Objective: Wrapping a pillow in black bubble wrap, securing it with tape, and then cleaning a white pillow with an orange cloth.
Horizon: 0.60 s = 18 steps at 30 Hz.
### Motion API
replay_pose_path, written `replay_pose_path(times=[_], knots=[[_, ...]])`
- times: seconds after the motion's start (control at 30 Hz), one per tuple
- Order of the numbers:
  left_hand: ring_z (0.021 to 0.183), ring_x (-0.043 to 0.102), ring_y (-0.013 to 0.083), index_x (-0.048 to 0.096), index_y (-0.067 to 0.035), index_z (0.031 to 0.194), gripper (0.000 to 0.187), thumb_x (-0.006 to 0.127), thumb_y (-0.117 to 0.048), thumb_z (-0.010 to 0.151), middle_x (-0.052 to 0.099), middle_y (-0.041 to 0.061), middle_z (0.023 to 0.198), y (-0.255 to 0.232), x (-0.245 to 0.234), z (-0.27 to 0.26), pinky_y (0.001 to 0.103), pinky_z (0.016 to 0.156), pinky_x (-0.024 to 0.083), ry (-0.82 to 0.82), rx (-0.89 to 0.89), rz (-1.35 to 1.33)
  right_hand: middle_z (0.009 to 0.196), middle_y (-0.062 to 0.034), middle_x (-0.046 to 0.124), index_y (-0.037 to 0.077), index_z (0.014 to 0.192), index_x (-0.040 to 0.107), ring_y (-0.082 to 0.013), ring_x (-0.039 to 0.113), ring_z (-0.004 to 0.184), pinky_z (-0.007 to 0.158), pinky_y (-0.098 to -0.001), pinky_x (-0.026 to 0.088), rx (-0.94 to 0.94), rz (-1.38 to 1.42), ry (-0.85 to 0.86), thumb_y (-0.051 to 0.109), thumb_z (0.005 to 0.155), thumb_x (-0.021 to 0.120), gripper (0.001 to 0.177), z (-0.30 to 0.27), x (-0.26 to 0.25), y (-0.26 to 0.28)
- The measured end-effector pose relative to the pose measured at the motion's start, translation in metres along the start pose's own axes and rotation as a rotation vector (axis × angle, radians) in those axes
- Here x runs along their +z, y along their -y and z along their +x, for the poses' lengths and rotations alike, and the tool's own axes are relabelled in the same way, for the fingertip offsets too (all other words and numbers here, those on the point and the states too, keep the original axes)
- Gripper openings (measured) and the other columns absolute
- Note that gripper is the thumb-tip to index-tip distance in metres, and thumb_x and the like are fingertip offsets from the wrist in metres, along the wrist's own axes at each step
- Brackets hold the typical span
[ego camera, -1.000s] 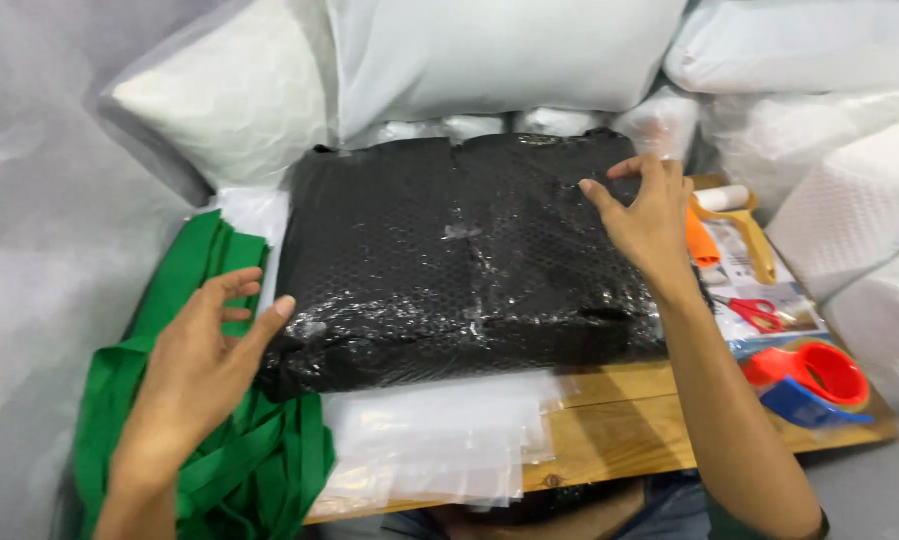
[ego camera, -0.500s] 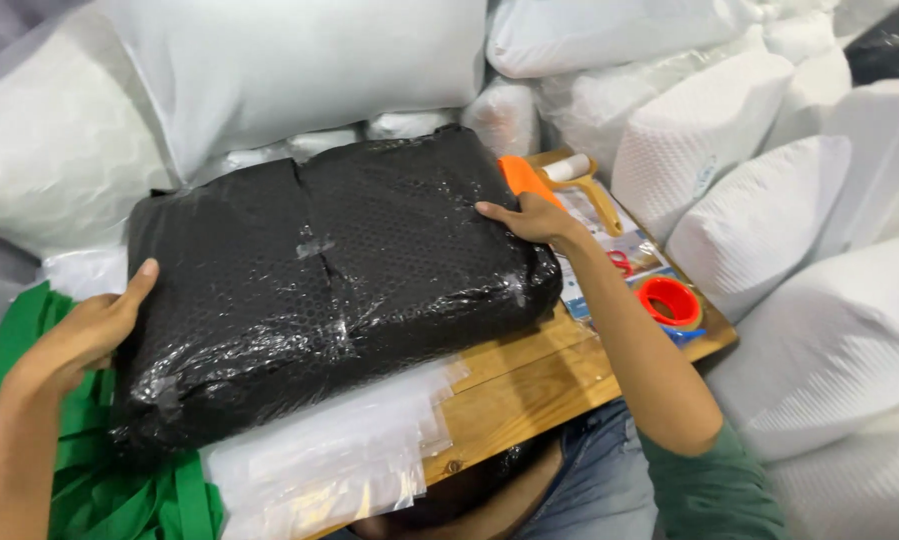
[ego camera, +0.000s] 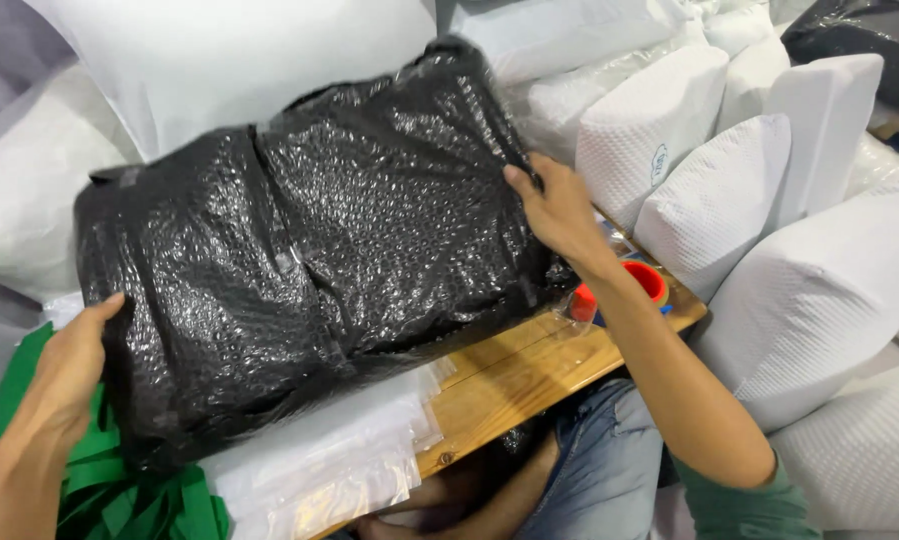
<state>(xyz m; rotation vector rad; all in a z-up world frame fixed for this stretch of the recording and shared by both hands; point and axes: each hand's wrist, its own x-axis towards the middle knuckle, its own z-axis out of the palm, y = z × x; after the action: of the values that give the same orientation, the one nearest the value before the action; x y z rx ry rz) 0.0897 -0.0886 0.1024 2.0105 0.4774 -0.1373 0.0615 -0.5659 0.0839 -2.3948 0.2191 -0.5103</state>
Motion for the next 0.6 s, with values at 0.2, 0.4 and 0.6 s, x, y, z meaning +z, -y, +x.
replay_pose_path(times=[0.2, 0.4, 0.6], knots=[[0.108, 0.055, 0.0116, 0.055, -0.018, 0.136, 0.046, 0.042, -0.013, 0.092, 0.06, -0.003, 0.122, 0.013, -0.014, 0.027, 0.03, 0.092, 0.046, 0.055, 0.568, -0.335, 0.109, -0.0069, 0.066, 0.006, 0.127, 0.068, -0.0265, 0.047, 0.108, 0.101, -0.04, 0.038, -0.44, 0.122, -0.563, 0.023, 0.11, 0.057, 0.027, -0.036, -0.053, 0.01], [0.091, 0.061, 0.0145, 0.051, -0.033, 0.107, 0.029, 0.051, -0.007, 0.094, 0.055, -0.008, 0.099, 0.017, -0.005, 0.045, 0.032, 0.075, 0.046, 0.236, 0.518, -0.723, 0.105, 0.0032, 0.046, 0.015, 0.112, 0.069, -0.0096, 0.038, 0.088, 0.084, -0.0236, 0.035, -0.317, 0.437, -0.406, 0.019, 0.109, 0.065, 0.006, -0.047, -0.088, -0.005], [0.113, 0.069, 0.0209, 0.067, -0.027, 0.128, 0.047, 0.059, -0.055, 0.091, 0.072, -0.004, 0.126, 0.034, -0.003, 0.028, 0.043, 0.098, 0.056, 0.425, 0.326, -1.021, 0.137, -0.0037, 0.049, 0.014, 0.141, 0.048, -0.0175, 0.049, 0.115, 0.102, -0.0336, 0.041, 0.041, 0.858, -0.111, 0.053, 0.08, 0.056, 0.073, -0.091, -0.109, 0.032]])
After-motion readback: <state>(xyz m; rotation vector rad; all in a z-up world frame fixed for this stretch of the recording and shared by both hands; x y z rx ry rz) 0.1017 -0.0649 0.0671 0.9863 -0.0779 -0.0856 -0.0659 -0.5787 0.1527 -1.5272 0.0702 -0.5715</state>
